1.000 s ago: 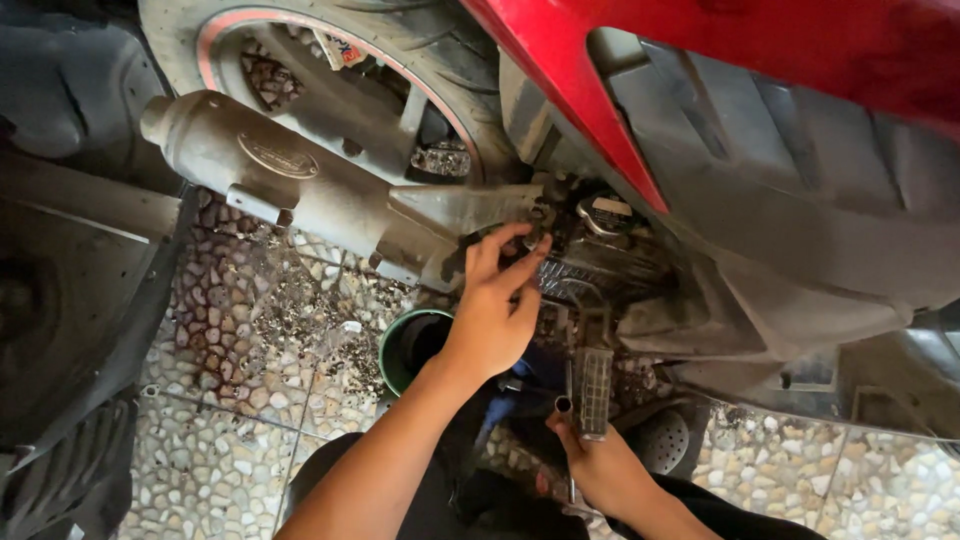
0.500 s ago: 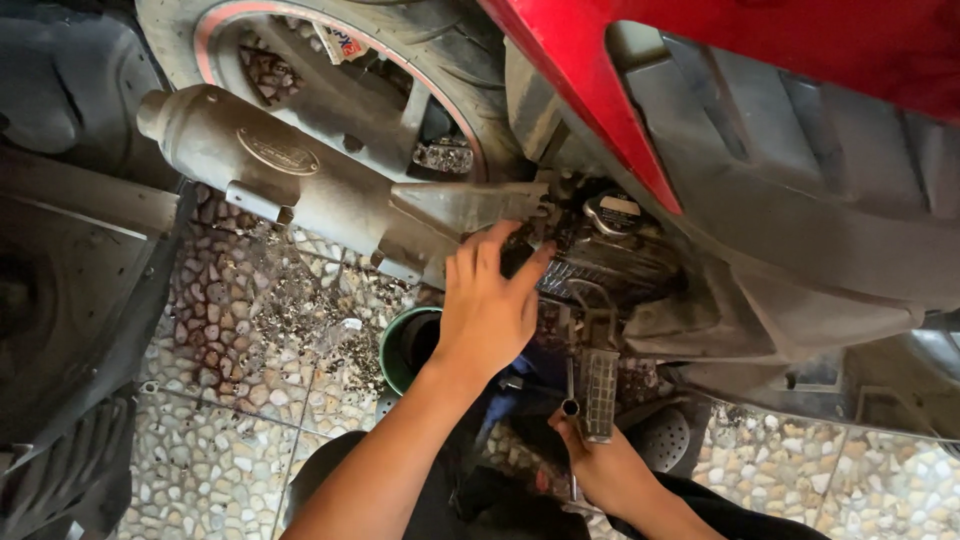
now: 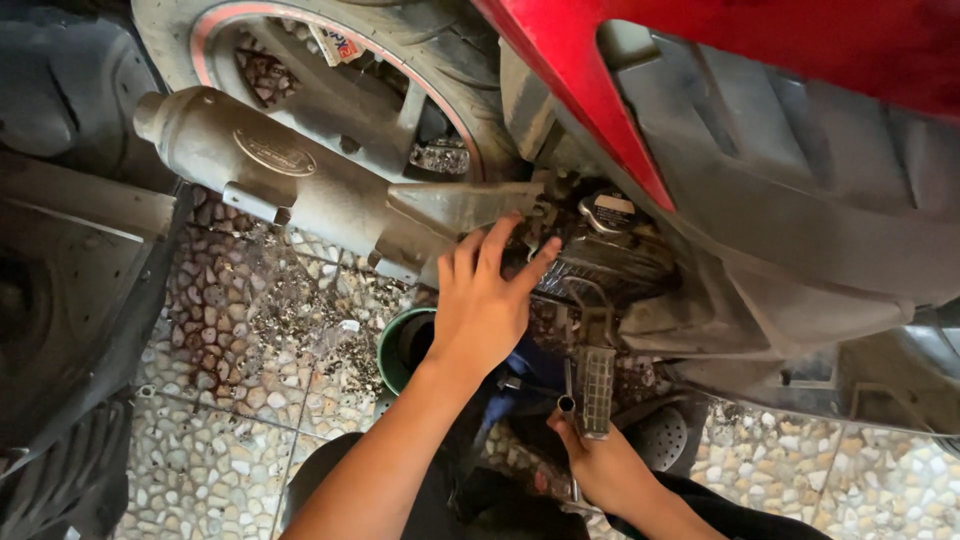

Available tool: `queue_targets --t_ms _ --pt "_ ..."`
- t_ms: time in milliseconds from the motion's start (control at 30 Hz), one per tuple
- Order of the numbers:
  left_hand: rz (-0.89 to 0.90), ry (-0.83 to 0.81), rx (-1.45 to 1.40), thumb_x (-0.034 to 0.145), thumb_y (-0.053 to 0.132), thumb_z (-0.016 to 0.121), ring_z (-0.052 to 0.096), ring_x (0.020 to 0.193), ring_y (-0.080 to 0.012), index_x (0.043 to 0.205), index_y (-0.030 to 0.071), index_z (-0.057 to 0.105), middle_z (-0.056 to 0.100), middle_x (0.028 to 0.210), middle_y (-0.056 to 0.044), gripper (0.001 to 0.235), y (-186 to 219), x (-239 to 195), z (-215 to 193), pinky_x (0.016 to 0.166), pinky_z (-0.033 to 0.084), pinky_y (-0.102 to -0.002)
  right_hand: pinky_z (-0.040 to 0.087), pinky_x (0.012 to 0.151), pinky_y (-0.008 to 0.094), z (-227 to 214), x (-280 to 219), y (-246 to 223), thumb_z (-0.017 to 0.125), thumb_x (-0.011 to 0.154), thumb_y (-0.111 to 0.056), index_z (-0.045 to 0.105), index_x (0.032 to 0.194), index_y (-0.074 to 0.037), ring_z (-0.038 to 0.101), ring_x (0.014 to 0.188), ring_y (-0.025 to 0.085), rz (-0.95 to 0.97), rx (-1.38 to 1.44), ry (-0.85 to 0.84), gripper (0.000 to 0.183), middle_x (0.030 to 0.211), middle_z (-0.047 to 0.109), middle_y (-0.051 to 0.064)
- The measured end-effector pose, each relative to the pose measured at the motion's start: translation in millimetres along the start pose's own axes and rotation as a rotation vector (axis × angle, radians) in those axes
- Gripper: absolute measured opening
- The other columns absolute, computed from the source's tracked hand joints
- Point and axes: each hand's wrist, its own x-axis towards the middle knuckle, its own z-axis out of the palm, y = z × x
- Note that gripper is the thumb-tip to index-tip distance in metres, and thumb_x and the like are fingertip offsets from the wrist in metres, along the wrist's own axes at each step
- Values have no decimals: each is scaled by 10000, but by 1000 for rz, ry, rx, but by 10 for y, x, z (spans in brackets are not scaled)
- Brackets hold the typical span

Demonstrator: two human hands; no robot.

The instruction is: The person crouches on the floor beside a scooter and works on its engine area, first handling small parts and a rag near a green bowl, then using a T-handle wrench to loosen and turn a fastener on the engine. They continue turning the wrench and reaching into the engine components throughout the clip.

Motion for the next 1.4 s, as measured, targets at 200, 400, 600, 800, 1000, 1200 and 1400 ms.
queue_targets --t_ms 200,400,600,800,1000,1200,1400 --pt "30 31 139 834 31 676 428 1321 -382 1450 227 603 411 1502 -137 651 46 -57 77 1118 339 -582 528 848 438 22 5 11 470 1044 -249 645 1103 -65 682 926 304 4 -29 17 261 974 706 144" --pt "-22 59 28 832 51 676 421 1308 -428 1355 160 585 428 1401 -200 542 92 -96 104 1102 333 -595 531 854 433 76 -11 46 494 1028 -233 647 1100 -60 694 955 319 18 -57 50 242 988 720 154" --pt "-159 64 -33 834 77 686 452 1201 -440 1135 20 568 465 1332 -223 328 67 -72 99 993 363 -572 530 852 431 119 -6 169 505 1014 -202 638 1088 -40 690 969 328 -95 -80 104 222 990 714 165" --pt "-123 102 -65 932 37 659 468 1257 -399 1187 23 586 489 1367 -171 266 32 -128 126 1060 368 -542 518 854 430 122 -41 144 479 1031 -199 621 1094 -19 673 960 349 -93 -89 79 237 996 706 180" --pt "-63 13 29 829 -23 646 409 1345 -411 1424 202 580 404 1486 -177 639 117 -103 36 1117 325 -589 538 823 411 108 -91 68 481 1023 -197 617 1095 -8 703 894 359 -91 -47 86 244 933 728 195" --pt "-92 -73 107 836 6 661 374 1371 -432 1548 302 441 315 1552 -200 802 160 -107 53 1130 270 -650 545 791 410 130 -71 101 487 1020 -186 608 1084 -5 709 869 358 -129 -57 101 227 899 733 196" --pt "-114 -47 88 831 64 682 382 1365 -458 1478 168 446 342 1507 -234 696 112 -192 203 1134 277 -658 536 783 431 138 -64 85 490 1020 -188 599 1106 -23 699 850 391 -41 -99 75 216 881 715 224"
